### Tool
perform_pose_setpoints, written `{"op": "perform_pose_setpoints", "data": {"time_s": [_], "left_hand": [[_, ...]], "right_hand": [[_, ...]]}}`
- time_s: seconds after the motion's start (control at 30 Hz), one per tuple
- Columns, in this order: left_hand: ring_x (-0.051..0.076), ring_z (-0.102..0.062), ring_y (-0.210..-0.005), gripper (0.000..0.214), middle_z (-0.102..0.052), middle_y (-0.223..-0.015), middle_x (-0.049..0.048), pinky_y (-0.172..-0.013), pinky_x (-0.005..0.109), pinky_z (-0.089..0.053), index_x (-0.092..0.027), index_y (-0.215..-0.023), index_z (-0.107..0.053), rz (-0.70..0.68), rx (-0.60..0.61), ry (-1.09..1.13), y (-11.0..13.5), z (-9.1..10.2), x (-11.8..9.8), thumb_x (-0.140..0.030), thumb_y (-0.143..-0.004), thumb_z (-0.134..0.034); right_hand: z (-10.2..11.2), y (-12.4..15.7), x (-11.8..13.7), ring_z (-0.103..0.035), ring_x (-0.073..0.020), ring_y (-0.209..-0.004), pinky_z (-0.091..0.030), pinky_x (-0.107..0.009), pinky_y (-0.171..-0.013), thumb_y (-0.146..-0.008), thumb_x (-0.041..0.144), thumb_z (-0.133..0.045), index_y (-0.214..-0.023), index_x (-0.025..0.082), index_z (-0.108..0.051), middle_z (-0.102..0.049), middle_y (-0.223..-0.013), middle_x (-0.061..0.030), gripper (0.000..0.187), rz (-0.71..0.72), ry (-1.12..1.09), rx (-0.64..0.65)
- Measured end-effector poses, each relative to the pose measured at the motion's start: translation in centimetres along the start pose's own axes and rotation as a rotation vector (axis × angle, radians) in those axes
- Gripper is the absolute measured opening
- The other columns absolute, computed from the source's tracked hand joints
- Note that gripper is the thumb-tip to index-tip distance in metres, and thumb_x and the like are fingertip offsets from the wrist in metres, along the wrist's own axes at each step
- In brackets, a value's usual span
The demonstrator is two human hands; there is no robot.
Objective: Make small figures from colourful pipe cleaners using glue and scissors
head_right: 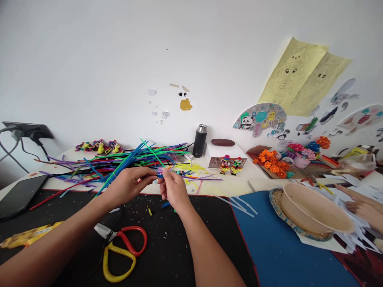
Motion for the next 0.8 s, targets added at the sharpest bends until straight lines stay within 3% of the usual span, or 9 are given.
{"op": "perform_pose_setpoints", "data": {"time_s": [0.23, 0.5, 0.63, 0.8], "left_hand": [[0.015, -0.069, -0.066, 0.021, -0.078, -0.078, 0.0003, -0.064, 0.023, -0.048, -0.02, -0.094, -0.076, 0.045, 0.054, 0.066, -0.3, 0.4, -0.8, -0.03, -0.103, -0.06], [0.016, -0.067, -0.066, 0.024, -0.076, -0.077, 0.0031, -0.063, 0.024, -0.046, -0.019, -0.089, -0.075, 0.025, 0.064, 0.026, -0.2, 0.1, -0.7, -0.029, -0.103, -0.057], [0.016, -0.068, -0.063, 0.024, -0.076, -0.074, 0.0024, -0.06, 0.023, -0.05, -0.019, -0.092, -0.076, 0.115, 0.084, 0.174, -0.5, -0.1, -0.6, -0.033, -0.101, -0.059], [0.016, -0.068, -0.064, 0.034, -0.077, -0.078, 0.0027, -0.061, 0.025, -0.054, -0.019, -0.103, -0.078, 0.22, 0.077, 0.304, -0.8, 1.0, -0.7, -0.045, -0.103, -0.056]], "right_hand": [[-0.1, 0.1, -0.2, -0.042, -0.0094, -0.035, -0.031, -0.023, -0.04, -0.094, 0.076, -0.058, -0.071, 0.022, -0.054, -0.043, -0.044, 0.0084, 0.059, 0.103, 0.09, 0.02], [-0.3, -0.2, -1.3, -0.039, -0.0106, -0.036, -0.027, -0.024, -0.04, -0.097, 0.073, -0.054, -0.069, 0.024, -0.048, -0.04, -0.045, 0.0084, 0.056, 0.119, 0.136, -0.021], [-0.3, -0.2, -1.3, -0.037, -0.0106, -0.035, -0.026, -0.025, -0.04, -0.096, 0.074, -0.054, -0.068, 0.025, -0.047, -0.038, -0.043, 0.0088, 0.057, 0.109, 0.143, -0.06], [0.2, -0.3, -1.0, -0.037, -0.0109, -0.034, -0.027, -0.025, -0.041, -0.096, 0.073, -0.056, -0.069, 0.025, -0.049, -0.036, -0.041, 0.0097, 0.056, 0.11, 0.138, -0.066]]}}
Point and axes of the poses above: each hand's wrist, its own y-axis away from the middle knuckle, its own z-axis out of the back of the hand, x = y × z, the point moved 1 cm from there along -y, towards the middle knuckle
